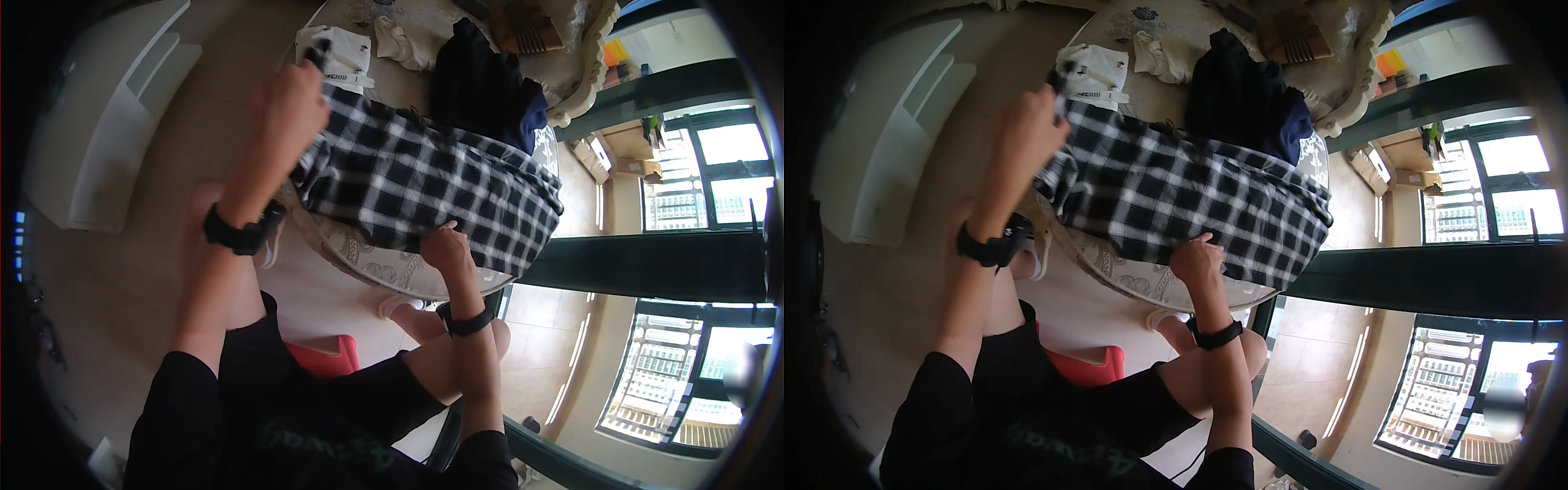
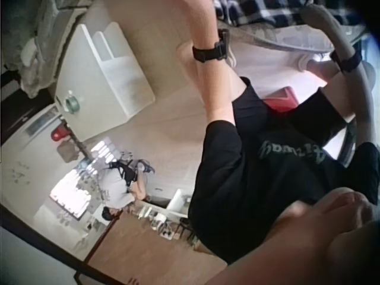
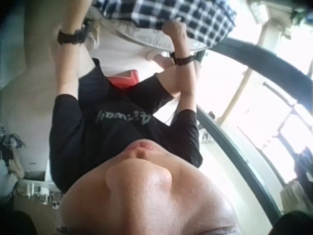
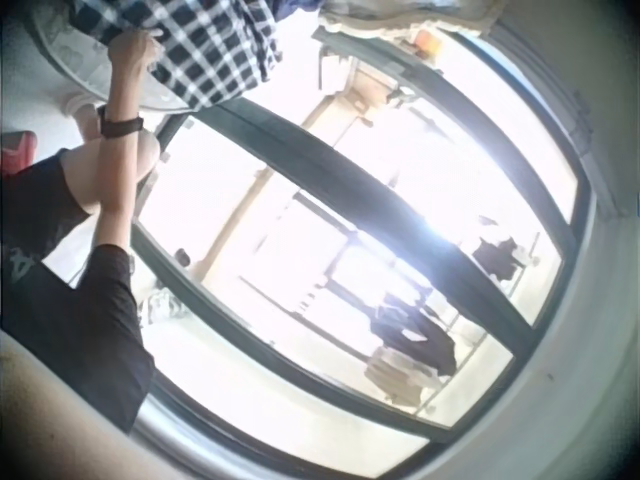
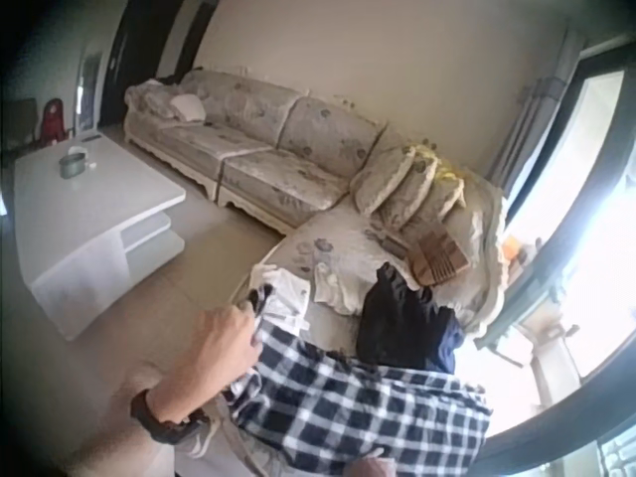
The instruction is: Folding a white shirt, a checkered shirt, and black trousers on a round table.
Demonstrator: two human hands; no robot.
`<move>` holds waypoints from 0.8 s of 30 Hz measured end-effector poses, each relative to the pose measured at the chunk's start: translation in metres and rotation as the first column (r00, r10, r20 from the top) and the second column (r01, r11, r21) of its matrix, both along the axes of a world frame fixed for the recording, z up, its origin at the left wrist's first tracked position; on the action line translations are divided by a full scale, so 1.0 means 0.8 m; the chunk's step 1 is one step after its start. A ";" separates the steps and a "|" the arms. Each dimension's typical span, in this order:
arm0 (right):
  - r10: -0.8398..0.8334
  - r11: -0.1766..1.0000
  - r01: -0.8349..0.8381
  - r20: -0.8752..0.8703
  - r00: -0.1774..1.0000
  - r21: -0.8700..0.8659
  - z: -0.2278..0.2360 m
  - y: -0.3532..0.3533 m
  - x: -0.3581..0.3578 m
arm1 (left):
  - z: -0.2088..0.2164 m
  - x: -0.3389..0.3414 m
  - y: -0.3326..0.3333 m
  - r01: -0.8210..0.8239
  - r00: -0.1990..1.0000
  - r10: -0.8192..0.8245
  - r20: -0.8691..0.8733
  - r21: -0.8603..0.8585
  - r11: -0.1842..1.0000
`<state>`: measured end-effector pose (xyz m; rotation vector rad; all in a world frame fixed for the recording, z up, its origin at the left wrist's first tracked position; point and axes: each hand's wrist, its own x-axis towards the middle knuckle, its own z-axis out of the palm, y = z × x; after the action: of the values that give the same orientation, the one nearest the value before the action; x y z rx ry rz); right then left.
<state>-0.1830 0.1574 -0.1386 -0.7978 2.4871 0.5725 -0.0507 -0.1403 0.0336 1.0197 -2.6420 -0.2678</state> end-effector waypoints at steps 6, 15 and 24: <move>0.106 0.984 -0.121 0.120 0.987 0.133 -0.023 0.006 -0.048 | -0.094 -0.044 0.065 0.535 0.829 -0.559 0.029 0.252 0.806; -0.001 0.972 0.029 0.117 0.993 -0.232 0.104 -0.046 -0.006 | -0.110 -0.013 -0.010 -0.010 0.986 0.006 0.168 0.022 1.000; -0.041 0.959 0.063 0.085 0.996 -0.278 0.083 -0.033 -0.018 | -0.127 0.004 -0.056 0.084 0.928 -0.249 0.276 0.497 0.863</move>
<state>-0.1971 0.1308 -0.0726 -0.8370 2.5397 0.1665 -0.0476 -0.1850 -0.0676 1.0429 -3.0624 -0.9062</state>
